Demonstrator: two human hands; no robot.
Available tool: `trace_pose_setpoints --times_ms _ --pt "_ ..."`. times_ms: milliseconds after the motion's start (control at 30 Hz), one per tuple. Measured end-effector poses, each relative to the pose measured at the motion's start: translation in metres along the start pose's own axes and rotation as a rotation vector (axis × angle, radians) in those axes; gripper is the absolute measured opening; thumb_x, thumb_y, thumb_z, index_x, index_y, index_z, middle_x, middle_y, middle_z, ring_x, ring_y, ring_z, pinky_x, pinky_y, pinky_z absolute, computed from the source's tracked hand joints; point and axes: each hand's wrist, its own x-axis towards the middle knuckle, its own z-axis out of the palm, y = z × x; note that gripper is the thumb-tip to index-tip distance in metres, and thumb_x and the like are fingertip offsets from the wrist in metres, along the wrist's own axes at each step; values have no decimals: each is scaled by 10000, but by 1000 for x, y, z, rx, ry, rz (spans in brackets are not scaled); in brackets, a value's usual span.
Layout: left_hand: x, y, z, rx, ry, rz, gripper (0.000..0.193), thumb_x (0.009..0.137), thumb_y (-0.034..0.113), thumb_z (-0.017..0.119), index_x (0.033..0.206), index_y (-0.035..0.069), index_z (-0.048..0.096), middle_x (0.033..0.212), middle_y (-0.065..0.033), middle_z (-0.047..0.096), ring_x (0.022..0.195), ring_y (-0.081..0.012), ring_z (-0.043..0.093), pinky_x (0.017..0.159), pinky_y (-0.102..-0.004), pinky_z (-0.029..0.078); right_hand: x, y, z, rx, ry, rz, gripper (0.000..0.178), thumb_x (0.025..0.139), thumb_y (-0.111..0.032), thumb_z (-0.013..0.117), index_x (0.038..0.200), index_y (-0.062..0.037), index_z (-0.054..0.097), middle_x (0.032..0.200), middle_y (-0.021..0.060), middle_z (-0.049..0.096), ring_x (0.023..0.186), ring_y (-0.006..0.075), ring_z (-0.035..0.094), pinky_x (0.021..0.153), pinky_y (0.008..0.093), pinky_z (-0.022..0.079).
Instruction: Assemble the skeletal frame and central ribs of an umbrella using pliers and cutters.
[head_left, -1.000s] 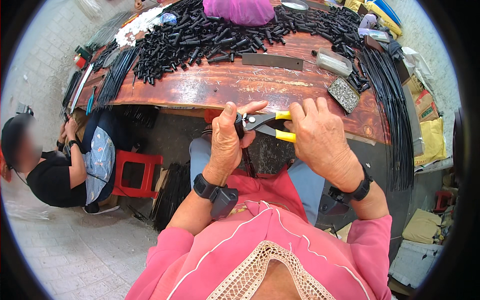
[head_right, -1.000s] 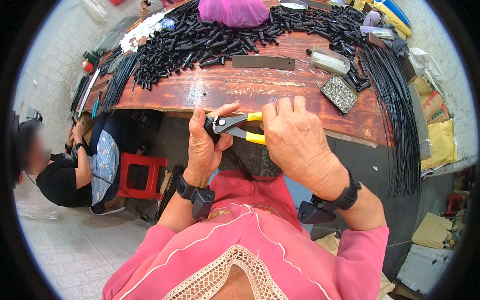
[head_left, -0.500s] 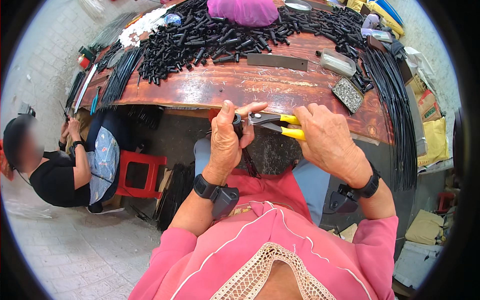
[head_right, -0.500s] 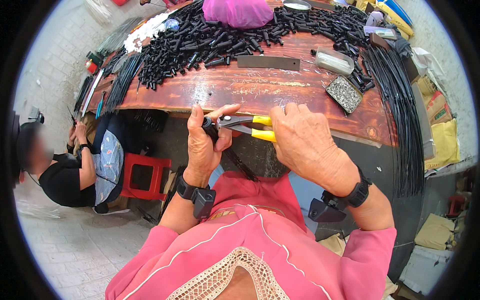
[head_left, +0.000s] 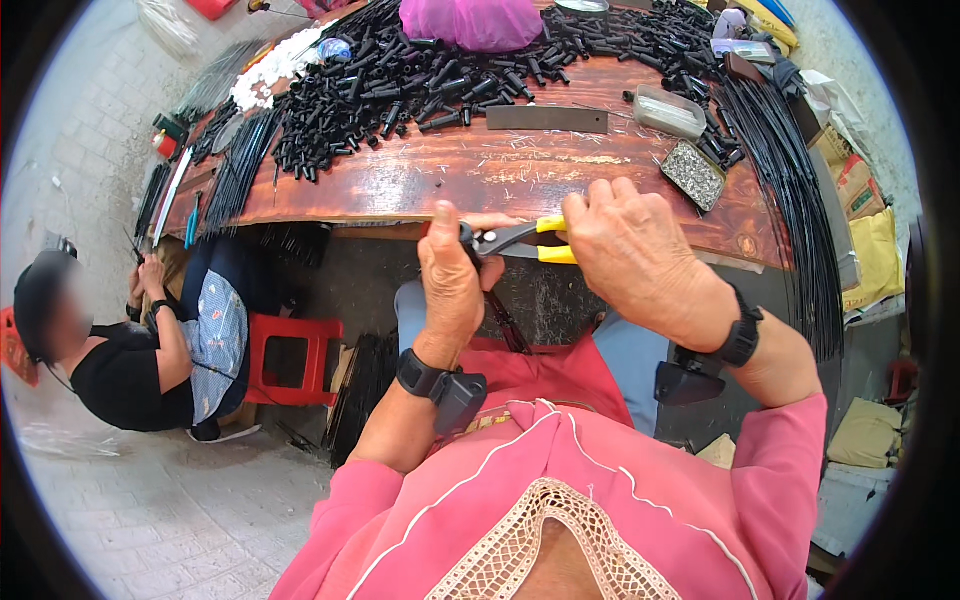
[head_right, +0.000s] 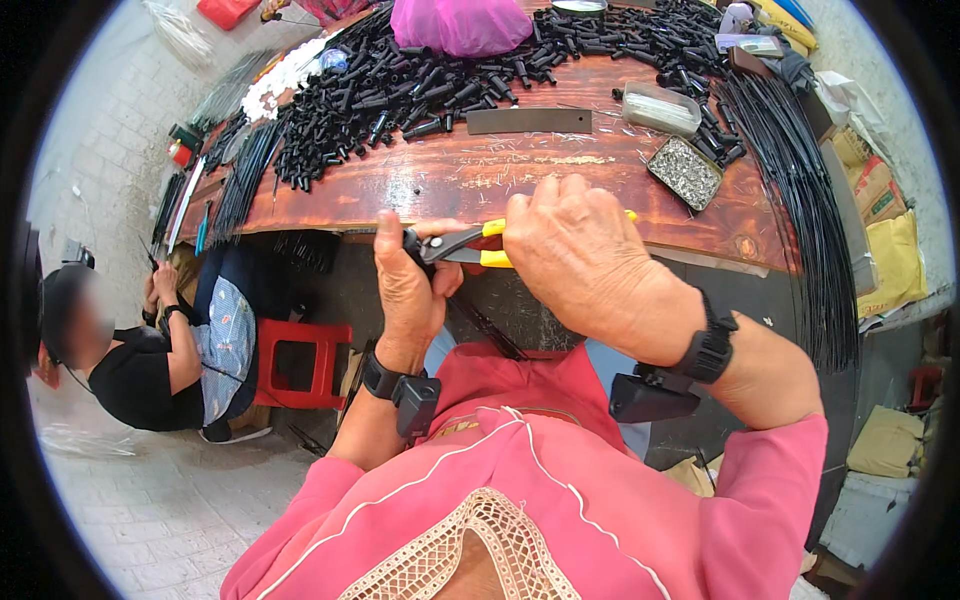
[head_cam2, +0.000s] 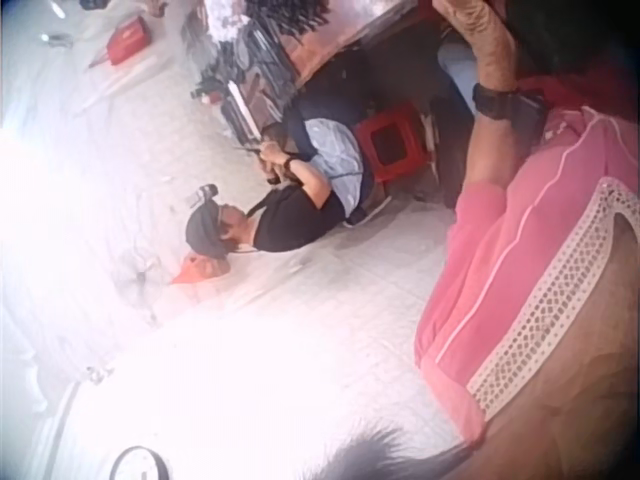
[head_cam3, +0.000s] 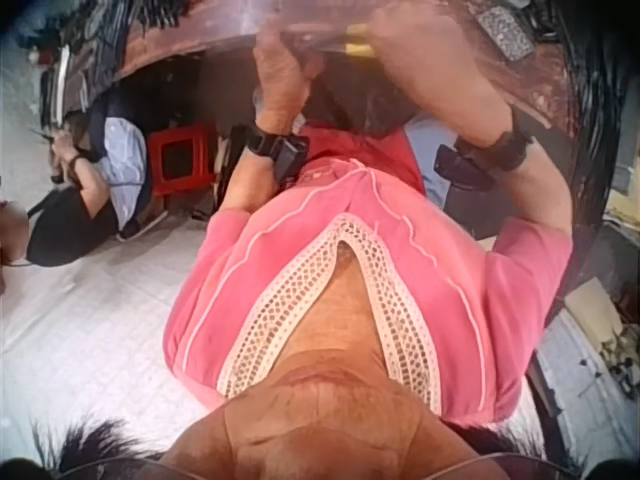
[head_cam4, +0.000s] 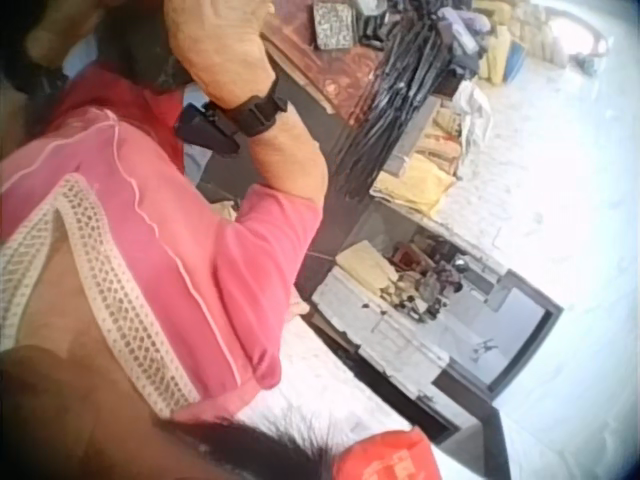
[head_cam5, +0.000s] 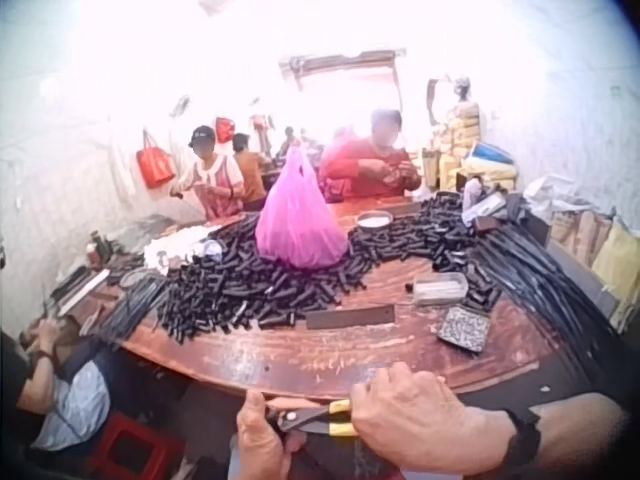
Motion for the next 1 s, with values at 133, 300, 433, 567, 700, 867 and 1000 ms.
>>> trace_pose_setpoints --times_ms 133,300,433,567,700,867,1000 --pt "9 12 -4 -115 -24 -22 819 945 701 277 1031 -9 677 448 29 367 412 -73 293 440 -239 256 6 -2 26 138 80 116 187 746 -136 669 864 -20 583 807 157 617 785 302 637 650 388 518" --pt "19 19 -26 -182 -160 153 851 883 730 321 1277 -1 505 546 10 393 494 -113 360 497 -270 319 5 35 30 460 -133 391 374 756 -294 748 937 5 615 877 226 664 862 384 649 741 470 492" --pt "21 53 -53 -259 -108 294 568 935 612 431 1020 69 574 655 6 432 570 -106 403 526 -263 346 -7 72 47 633 -262 514 495 692 -359 779 1021 -10 656 893 229 678 897 371 662 776 441 515" --pt "23 125 -115 -359 -60 417 457 916 547 528 942 91 557 684 19 384 597 -104 335 540 -259 301 -16 80 73 371 -184 595 523 696 -395 782 1015 -7 638 908 223 675 898 373 661 775 450 513" --pt "-2 212 -187 -195 -7 656 438 911 478 588 920 45 518 694 8 375 593 -120 316 577 -272 279 -5 85 94 247 -142 571 544 731 -443 763 1037 -27 594 930 211 659 892 389 644 763 474 498" --pt "-33 239 -220 -56 44 604 376 915 416 609 894 50 525 703 -6 393 632 -136 343 609 -295 291 -4 84 107 131 36 445 421 823 -333 690 1086 -16 605 1140 224 581 1040 395 556 882 478 457" --pt "-47 194 -269 183 75 388 386 1011 393 461 988 19 553 788 -45 522 728 -155 489 757 -286 432 -9 78 99 110 148 345 362 867 -231 637 1183 -57 605 1133 170 605 1030 381 556 894 449 445"
